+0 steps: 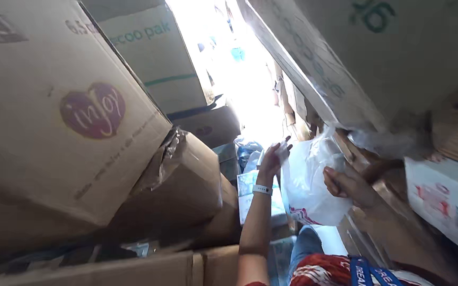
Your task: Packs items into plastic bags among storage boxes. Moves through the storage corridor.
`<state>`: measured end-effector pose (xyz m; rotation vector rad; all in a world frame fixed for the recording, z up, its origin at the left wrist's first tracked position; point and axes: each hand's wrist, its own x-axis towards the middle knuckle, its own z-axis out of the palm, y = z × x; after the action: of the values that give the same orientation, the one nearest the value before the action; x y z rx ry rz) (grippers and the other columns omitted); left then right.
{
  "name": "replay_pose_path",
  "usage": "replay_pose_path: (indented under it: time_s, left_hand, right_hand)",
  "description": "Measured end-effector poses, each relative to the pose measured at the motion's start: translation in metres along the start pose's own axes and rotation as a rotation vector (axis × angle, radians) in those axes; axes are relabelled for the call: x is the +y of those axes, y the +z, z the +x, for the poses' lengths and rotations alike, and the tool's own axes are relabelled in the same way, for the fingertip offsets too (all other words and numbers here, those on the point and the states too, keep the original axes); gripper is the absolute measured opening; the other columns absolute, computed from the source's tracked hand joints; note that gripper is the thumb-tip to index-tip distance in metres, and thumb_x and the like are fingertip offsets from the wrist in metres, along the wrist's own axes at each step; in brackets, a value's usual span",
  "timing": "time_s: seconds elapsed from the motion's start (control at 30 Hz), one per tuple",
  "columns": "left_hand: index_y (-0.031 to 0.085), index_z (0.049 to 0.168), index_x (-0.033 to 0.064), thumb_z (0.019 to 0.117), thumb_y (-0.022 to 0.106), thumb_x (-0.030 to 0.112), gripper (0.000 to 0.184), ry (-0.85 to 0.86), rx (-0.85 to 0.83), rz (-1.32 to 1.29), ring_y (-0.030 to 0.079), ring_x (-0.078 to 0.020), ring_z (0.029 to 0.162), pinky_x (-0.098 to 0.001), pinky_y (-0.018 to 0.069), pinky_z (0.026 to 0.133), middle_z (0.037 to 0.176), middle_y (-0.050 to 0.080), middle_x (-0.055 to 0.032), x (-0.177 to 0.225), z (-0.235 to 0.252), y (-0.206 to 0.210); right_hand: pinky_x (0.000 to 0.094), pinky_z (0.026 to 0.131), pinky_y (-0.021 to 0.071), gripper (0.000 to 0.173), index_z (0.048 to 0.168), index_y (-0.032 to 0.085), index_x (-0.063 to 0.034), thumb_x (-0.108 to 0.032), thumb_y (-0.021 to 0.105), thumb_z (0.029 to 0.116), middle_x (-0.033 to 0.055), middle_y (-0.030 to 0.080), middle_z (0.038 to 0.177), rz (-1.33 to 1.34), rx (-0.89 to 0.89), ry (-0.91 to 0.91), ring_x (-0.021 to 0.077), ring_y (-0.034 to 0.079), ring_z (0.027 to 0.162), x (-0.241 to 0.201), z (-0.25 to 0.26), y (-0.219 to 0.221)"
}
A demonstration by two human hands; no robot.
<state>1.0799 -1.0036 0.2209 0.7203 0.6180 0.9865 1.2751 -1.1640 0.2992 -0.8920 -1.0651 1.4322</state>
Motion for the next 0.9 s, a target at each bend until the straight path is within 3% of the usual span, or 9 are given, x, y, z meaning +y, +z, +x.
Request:
replay_pose_path:
  time_s: [0.1, 0.2, 0.23, 0.33, 0.43, 0.53, 0.63, 0.73, 0.9]
  left_hand:
    - [0.056, 0.119, -0.0002, 0.1036, 0.033, 0.014, 0.031, 0.006, -0.043, 0.173, 0.071, -0.0112, 0.091, -0.0273, 0.0576, 0.080, 0.120, 0.072, -0.0087, 0.035, 0.030, -0.050]
    - [0.057, 0.115, -0.0070, 0.1068, 0.046, 0.011, 0.022, 0.027, 0.224, 0.377, 0.072, -0.0143, 0.085, -0.0318, 0.0596, 0.081, 0.096, 0.073, -0.0102, 0.069, 0.052, -0.093]
    - [0.056, 0.117, -0.0085, 0.1062, 0.050, 0.011, 0.023, 0.030, 0.347, 0.425, 0.070, -0.0135, 0.084, -0.0314, 0.0591, 0.081, 0.094, 0.071, -0.0111, 0.075, 0.057, -0.108]
    - [0.055, 0.130, -0.0087, 0.1047, 0.057, 0.015, 0.035, 0.042, 0.613, 0.530, 0.065, -0.0165, 0.097, -0.0352, 0.0541, 0.089, 0.112, 0.067, -0.0183, 0.082, 0.062, -0.154]
    - [0.045, 0.139, -0.0091, 0.1050, 0.056, 0.017, 0.045, 0.072, 0.766, 0.565, 0.063, -0.0234, 0.108, -0.0395, 0.0520, 0.094, 0.124, 0.062, -0.0244, 0.079, 0.069, -0.182]
    - [0.037, 0.146, -0.0121, 0.1041, 0.056, 0.014, 0.053, 0.167, 0.854, 0.651, 0.058, -0.0304, 0.123, -0.0412, 0.0477, 0.102, 0.140, 0.053, -0.0299, 0.090, 0.083, -0.191]
    - [0.039, 0.144, -0.0132, 0.1022, 0.057, 0.013, 0.052, 0.262, 0.852, 0.768, 0.059, -0.0329, 0.123, -0.0431, 0.0499, 0.099, 0.142, 0.052, -0.0307, 0.110, 0.121, -0.202]
    - [0.045, 0.142, -0.0111, 0.1000, 0.059, 0.013, 0.050, 0.285, 0.794, 0.919, 0.060, -0.0363, 0.122, -0.0472, 0.0505, 0.100, 0.143, 0.052, -0.0299, 0.138, 0.180, -0.220]
    - [0.062, 0.132, -0.0037, 0.0971, 0.062, 0.015, 0.039, 0.351, 0.850, 1.456, 0.056, -0.0430, 0.128, -0.0542, 0.0438, 0.108, 0.137, 0.059, -0.0274, 0.195, 0.313, -0.267]
  right_hand:
    - [0.0119, 0.042, 0.0342, 0.014, 0.097, 0.048, -0.0165, -0.013, 0.036, 0.1042, -0.0120, 0.048, 0.057, 0.092, -0.041, 0.059, -0.0035, 0.038, 0.042, 0.000, 0.081, 0.018]
    - [0.0113, 0.041, 0.0303, 0.036, 0.078, 0.051, -0.0228, -0.017, 0.028, 0.1053, -0.0156, 0.043, 0.052, 0.193, -0.019, 0.112, -0.0061, 0.034, 0.040, -0.001, 0.155, 0.023]
    - [0.0112, 0.041, 0.0291, 0.042, 0.072, 0.051, -0.0250, -0.018, 0.026, 0.1051, -0.0169, 0.042, 0.051, 0.208, -0.004, 0.119, -0.0069, 0.033, 0.040, 0.002, 0.178, 0.023]
    - [0.0116, 0.041, 0.0273, 0.051, 0.063, 0.050, -0.0260, -0.018, 0.024, 0.1059, -0.0174, 0.039, 0.048, 0.271, 0.043, 0.109, -0.0071, 0.031, 0.040, 0.014, 0.245, 0.019]
    - [0.0107, 0.043, 0.0306, 0.054, 0.063, 0.052, -0.0236, -0.017, 0.022, 0.1075, -0.0163, 0.041, 0.048, 0.326, 0.012, 0.090, -0.0072, 0.034, 0.041, 0.020, 0.310, 0.007]
    - [0.0128, 0.040, 0.0266, 0.049, 0.067, 0.041, -0.0191, -0.020, 0.023, 0.1127, -0.0114, 0.033, 0.046, 0.299, 0.232, 0.183, -0.0024, 0.027, 0.037, -0.001, 0.364, 0.029]
    - [0.0139, 0.040, 0.0296, 0.050, 0.070, 0.043, -0.0181, -0.028, 0.022, 0.1139, -0.0098, 0.034, 0.046, 0.383, 0.257, 0.108, -0.0008, 0.030, 0.037, 0.004, 0.421, 0.019]
    - [0.0116, 0.040, 0.0265, 0.054, 0.064, 0.048, -0.0230, -0.028, 0.023, 0.1119, -0.0138, 0.035, 0.047, 0.358, 0.085, -0.034, -0.0039, 0.028, 0.038, 0.025, 0.482, -0.013]
    - [0.0108, 0.041, 0.0276, 0.056, 0.063, 0.046, -0.0230, -0.026, 0.020, 0.1124, -0.0144, 0.034, 0.047, 0.359, 0.160, -0.091, -0.0048, 0.029, 0.039, 0.037, 0.583, -0.021]
